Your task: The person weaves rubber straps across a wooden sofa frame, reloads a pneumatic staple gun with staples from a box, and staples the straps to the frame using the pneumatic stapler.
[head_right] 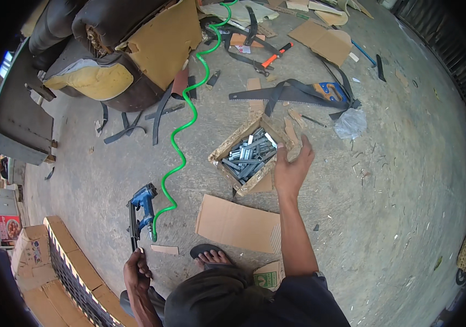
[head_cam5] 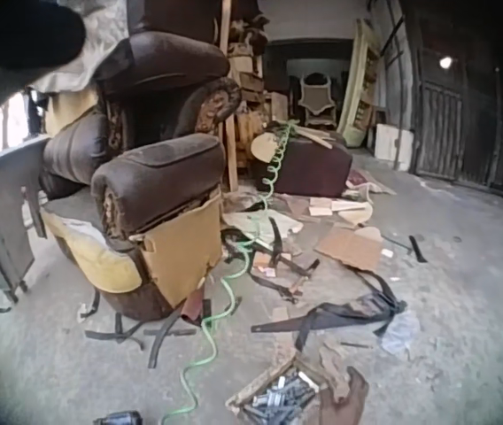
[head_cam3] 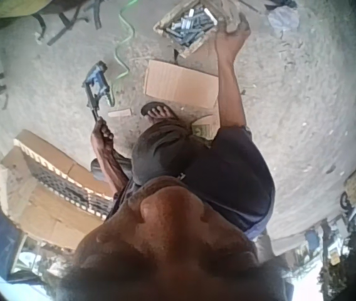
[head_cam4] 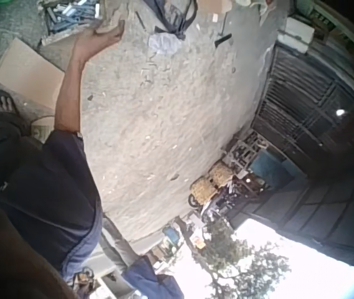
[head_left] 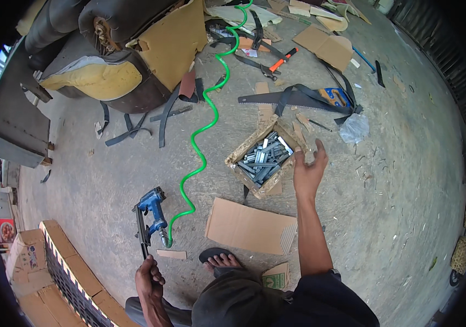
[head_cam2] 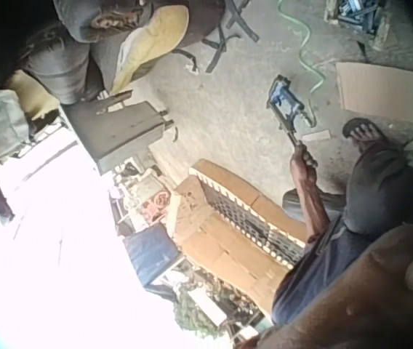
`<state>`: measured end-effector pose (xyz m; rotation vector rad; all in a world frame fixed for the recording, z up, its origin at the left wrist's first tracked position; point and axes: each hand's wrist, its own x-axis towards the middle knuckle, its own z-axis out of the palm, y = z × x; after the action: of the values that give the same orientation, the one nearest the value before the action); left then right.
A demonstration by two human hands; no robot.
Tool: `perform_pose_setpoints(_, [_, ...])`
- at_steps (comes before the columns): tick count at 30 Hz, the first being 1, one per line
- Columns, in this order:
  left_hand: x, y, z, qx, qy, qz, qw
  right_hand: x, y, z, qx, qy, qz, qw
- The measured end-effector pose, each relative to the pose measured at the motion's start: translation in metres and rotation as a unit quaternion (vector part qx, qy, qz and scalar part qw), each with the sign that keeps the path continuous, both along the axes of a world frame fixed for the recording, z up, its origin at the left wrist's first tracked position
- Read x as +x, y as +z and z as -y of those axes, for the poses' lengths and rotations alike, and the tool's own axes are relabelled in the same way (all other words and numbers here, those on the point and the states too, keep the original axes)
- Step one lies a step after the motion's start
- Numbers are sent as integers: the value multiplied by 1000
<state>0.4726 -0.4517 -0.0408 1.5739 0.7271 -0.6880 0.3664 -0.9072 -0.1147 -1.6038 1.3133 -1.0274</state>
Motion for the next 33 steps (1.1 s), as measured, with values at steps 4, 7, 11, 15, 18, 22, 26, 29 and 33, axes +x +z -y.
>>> perform_pose_setpoints(4, [0, 0, 8, 27, -19, -1, 999, -9, 35, 16, -159, 272, -276, 908])
perform_pose_setpoints(7, [0, -3, 13, 48, -31, 8, 998, 7, 50, 12, -201, 331, -414, 824])
perform_pose_setpoints(11, [-3, -6, 12, 51, -12, 4, 999, 24, 55, 9, -179, 330, -512, 773])
perform_pose_setpoints(15, [-6, -10, 6, 42, -30, 24, 998, 26, 53, 17, -116, 379, -547, 737])
perform_pose_setpoints(18, [-7, -12, 3, 42, -34, 32, 998, 30, 49, 28, -86, 427, -542, 718])
perform_pose_setpoints(22, [-7, -8, 3, 34, -23, 33, 999, 43, 44, 35, -61, 452, -542, 706])
perform_pose_setpoints(26, [-10, 2, 6, 65, -75, 80, 992, 30, 58, 29, -158, 390, -446, 790])
perform_pose_setpoints(29, [-13, 14, 11, 117, -128, 118, 978, 11, 81, 25, -194, 321, -408, 832])
perform_pose_setpoints(33, [-14, 32, 24, 157, -167, 144, 963, 1, 105, 30, -156, 317, -314, 881])
